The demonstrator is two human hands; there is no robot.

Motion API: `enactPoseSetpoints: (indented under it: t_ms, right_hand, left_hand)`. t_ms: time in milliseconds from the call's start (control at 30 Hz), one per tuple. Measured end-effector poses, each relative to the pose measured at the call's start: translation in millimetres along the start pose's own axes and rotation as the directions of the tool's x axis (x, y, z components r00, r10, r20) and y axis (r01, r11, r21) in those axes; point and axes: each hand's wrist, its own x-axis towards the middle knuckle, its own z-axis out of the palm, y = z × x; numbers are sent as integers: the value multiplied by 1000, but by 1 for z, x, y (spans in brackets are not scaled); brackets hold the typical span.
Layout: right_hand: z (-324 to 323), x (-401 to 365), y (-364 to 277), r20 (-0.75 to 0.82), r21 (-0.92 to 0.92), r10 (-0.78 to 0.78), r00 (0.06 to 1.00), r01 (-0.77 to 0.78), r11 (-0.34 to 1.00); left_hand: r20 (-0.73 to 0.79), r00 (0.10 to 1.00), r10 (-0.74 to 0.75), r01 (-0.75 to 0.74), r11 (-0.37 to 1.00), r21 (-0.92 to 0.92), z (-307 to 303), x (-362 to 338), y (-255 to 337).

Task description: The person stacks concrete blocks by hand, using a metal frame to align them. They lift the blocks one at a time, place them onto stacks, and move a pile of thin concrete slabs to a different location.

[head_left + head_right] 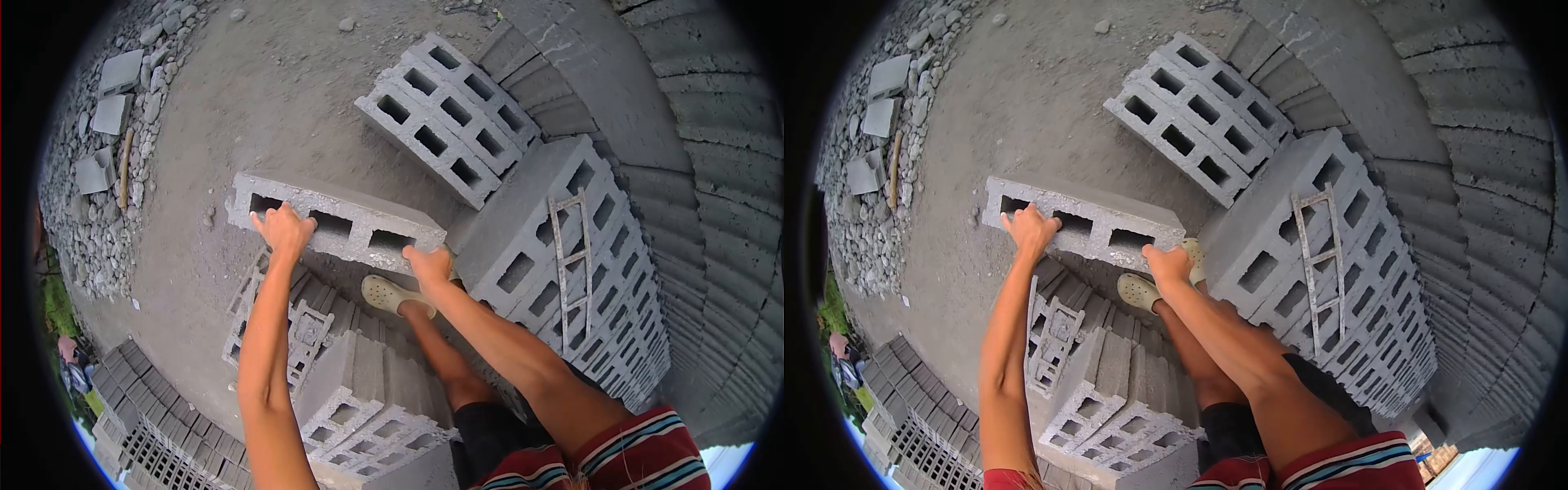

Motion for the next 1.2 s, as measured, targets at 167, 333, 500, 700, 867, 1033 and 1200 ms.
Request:
enactPoseSetpoints:
  t_ms: [167,333,500,700,867,1033,1200]
  right_hand:
    - [21,62,3,-227,215,232,946,-184,959]
    - [44,118,18,-275,453,302,913,-154,878]
    - [48,150,10,-169,527,420,892,-278,803]
    - [51,167,11,-261,489,345,902,-185,852]
    - [22,122,-11,-157,-56,-135,978,128,990]
    - [4,132,-70,710,-496,-698,-92,638,-589]
    - [34,188,-97,937,26,-23,-348,135,-990]
  left_hand:
    - [22,993,118,-119,993,23,54,50,61]
    - [17,982,189,-189,982,-13,99,85,91]
    - [45,980,196,-195,981,-11,119,114,110]
    - [58,965,256,-259,964,63,131,124,128]
    - [-96,964,249,-252,968,-14,143,118,119]
    - [-256,941,-221,69,867,-493,159,44,114]
    - [337,848,-410,502,417,-757,186,-43,125]
